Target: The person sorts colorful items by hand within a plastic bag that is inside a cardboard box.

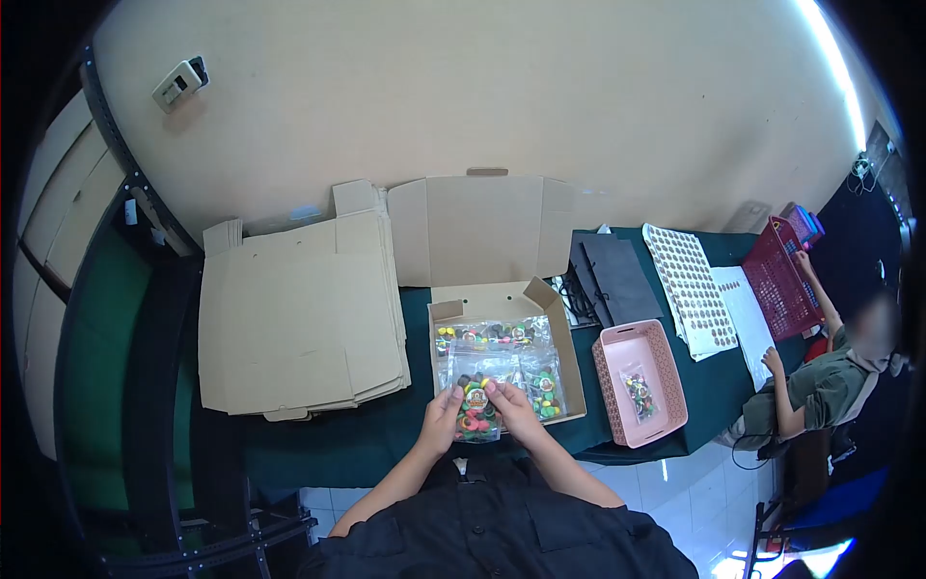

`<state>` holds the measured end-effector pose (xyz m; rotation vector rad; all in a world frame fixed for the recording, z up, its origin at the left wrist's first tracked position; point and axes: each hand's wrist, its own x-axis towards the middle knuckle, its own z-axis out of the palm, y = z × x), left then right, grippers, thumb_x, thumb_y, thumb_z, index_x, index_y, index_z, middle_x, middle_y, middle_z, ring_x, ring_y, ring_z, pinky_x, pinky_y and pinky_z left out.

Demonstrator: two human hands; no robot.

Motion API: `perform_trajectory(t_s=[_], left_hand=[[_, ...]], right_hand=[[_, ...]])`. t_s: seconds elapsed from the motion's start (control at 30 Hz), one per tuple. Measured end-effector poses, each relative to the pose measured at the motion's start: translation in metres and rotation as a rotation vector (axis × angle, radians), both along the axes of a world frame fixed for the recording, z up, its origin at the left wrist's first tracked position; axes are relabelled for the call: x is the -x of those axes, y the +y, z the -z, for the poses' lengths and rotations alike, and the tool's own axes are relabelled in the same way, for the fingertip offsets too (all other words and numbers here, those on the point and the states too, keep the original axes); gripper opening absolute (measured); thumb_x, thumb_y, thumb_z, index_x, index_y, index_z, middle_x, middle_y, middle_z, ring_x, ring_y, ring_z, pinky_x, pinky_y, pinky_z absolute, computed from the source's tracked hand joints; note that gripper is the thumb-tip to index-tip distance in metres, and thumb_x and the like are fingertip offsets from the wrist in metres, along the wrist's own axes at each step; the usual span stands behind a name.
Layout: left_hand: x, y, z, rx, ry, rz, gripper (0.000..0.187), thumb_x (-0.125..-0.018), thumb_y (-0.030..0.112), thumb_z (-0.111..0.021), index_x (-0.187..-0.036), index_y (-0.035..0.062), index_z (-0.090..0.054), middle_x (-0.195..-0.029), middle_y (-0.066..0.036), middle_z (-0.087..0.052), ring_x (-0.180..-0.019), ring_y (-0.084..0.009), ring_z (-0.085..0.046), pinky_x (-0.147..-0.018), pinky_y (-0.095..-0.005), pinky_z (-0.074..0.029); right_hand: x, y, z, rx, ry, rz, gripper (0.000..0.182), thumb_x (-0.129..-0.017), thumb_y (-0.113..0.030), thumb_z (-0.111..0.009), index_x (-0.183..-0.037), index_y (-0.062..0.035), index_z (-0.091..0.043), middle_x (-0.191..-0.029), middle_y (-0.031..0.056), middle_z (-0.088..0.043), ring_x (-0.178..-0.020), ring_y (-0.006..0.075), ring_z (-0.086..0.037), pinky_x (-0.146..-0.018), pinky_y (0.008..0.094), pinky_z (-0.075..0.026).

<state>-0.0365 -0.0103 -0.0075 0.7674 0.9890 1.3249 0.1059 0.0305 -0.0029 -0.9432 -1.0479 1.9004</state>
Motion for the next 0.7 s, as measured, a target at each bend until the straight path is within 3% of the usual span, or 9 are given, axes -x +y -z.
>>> perform_trajectory(t_s=[0.1, 0.17, 0.3, 0.4, 0.5, 0.6, 0.63, 0.7], left_hand=[[0.0, 0.001, -0.009, 0.025, -0.028, -0.011, 0.033, -0.089, 0.028, -0.052, -0.106, 0.0005, -0.051, -0.085, -0.004, -0.059, -0.071, -0.0053, -0.055, -0.059, -0.0173, -0.044], [0.002, 0.003, -0.011, 0.015, 0.224, 0.107, 0.031, -0.088, 0.02, -0.054, -0.11, -0.0005, -0.047, -0.097, -0.006, -0.057, -0.087, -0.0093, -0.055, -0.073, -0.0227, -0.046], [-0.002, 0.001, -0.013, -0.079, 0.159, 0.14, 0.037, -0.083, 0.013, -0.06, -0.113, -0.0017, -0.045, -0.098, -0.006, -0.056, -0.088, -0.0091, -0.055, -0.074, -0.0233, -0.047], [-0.002, -0.005, -0.017, 0.095, 0.118, 0.304, 0.044, -0.08, 0.006, -0.062, -0.118, -0.0033, -0.042, -0.099, -0.006, -0.056, -0.089, -0.0101, -0.056, -0.077, -0.0237, -0.046], [0.002, -0.001, -0.005, -0.053, 0.279, 0.313, 0.047, -0.079, 0.009, -0.064, -0.118, -0.0044, -0.044, -0.098, -0.008, -0.058, -0.081, -0.0101, -0.057, -0.074, -0.0247, -0.047], [0.01, 0.013, 0.0, -0.134, 0.382, 0.148, 0.043, -0.078, 0.01, -0.066, -0.115, -0.0032, -0.048, -0.098, -0.008, -0.059, -0.082, -0.01, -0.058, -0.072, -0.0233, -0.047], [0.012, 0.014, -0.018, -0.057, 0.281, 0.103, 0.04, -0.078, 0.009, -0.065, -0.112, -0.0034, -0.05, -0.097, -0.009, -0.06, -0.084, -0.0108, -0.058, -0.071, -0.0224, -0.047], [0.018, 0.027, 0.006, -0.064, 0.18, 0.019, 0.038, -0.078, 0.008, -0.065, -0.111, -0.0038, -0.051, -0.096, -0.01, -0.061, -0.083, -0.0112, -0.059, -0.071, -0.0222, -0.047]], right_hand=[[0.0, -0.002, -0.021, -0.046, -0.1, 0.029, 0.031, -0.089, -0.023, -0.052, -0.109, 0.0014, -0.052, -0.095, 0.0038, -0.059, -0.085, 0.0078, -0.054, -0.075, 0.022, -0.043], [0.002, -0.003, -0.025, -0.123, -0.19, 0.052, 0.031, -0.088, -0.023, -0.053, -0.11, 0.0, -0.051, -0.094, 0.0029, -0.059, -0.083, 0.0069, -0.056, -0.071, 0.0205, -0.044], [-0.001, 0.004, -0.013, -0.105, -0.035, 0.198, 0.024, -0.084, -0.015, -0.058, -0.102, -0.0002, -0.055, -0.092, 0.0043, -0.061, -0.081, 0.0091, -0.056, -0.073, 0.0215, -0.043], [-0.021, 0.022, 0.0, -0.009, -0.014, 0.296, 0.016, -0.082, -0.013, -0.061, -0.091, -0.0004, -0.061, -0.085, 0.0052, -0.063, -0.08, 0.0101, -0.057, -0.074, 0.0225, -0.042], [-0.042, 0.037, -0.004, -0.166, -0.223, 0.177, 0.015, -0.08, -0.015, -0.063, -0.083, -0.0001, -0.064, -0.077, 0.005, -0.063, -0.071, 0.0088, -0.057, -0.066, 0.0219, -0.043], [-0.063, 0.049, -0.005, -0.049, -0.236, 0.124, 0.016, -0.08, -0.015, -0.063, -0.084, 0.0006, -0.064, -0.077, 0.0061, -0.064, -0.065, 0.008, -0.057, -0.057, 0.0192, -0.043], [-0.069, 0.054, -0.011, -0.05, -0.272, 0.069, 0.018, -0.081, -0.015, -0.062, -0.087, 0.0012, -0.063, -0.078, 0.0077, -0.064, -0.064, 0.0089, -0.058, -0.053, 0.0182, -0.044], [-0.072, 0.062, -0.017, -0.048, -0.279, 0.081, 0.018, -0.081, -0.015, -0.062, -0.089, 0.0011, -0.063, -0.078, 0.0083, -0.064, -0.065, 0.0098, -0.059, -0.054, 0.0188, -0.046]])
